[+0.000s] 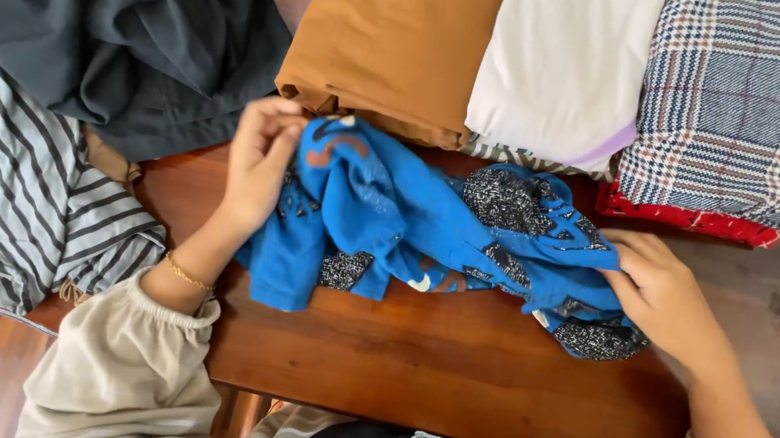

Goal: Folding various pieces of clothing on a wooden table.

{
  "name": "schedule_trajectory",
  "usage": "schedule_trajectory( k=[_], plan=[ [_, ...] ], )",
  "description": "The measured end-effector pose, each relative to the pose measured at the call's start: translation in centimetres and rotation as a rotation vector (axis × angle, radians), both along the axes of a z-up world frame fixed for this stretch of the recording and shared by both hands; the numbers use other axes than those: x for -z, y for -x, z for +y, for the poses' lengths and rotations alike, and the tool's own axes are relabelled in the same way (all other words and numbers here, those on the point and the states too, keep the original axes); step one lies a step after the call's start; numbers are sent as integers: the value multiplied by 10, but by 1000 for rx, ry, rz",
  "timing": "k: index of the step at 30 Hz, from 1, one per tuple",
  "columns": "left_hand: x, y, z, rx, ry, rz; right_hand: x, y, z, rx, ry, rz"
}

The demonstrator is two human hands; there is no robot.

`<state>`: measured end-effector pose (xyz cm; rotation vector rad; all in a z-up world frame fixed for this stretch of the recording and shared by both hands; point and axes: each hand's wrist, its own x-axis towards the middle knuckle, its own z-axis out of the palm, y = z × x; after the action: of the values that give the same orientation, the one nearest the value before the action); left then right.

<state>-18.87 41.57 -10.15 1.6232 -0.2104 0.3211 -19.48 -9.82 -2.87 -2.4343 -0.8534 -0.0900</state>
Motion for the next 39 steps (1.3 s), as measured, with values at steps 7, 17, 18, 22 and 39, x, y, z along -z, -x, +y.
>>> schedule_trajectory(
  k=[7,17,18,22,39],
  plan=[
    [-77,23,-3,142,508,-73,56,18,-113,105,-883,752],
    [-61,16,-1,356,-191,-124,-8,-11,-30,136,-1611,759],
    [-68,17,-5,356,-190,-122,-2,-10,-35,138,-1611,761],
    [-81,17,-3,254,-697,-12,29,-15,-64,59,-1669,801],
    [-97,32,6,1253,217,487,10,-6,-18,101,-8,668]
  ],
)
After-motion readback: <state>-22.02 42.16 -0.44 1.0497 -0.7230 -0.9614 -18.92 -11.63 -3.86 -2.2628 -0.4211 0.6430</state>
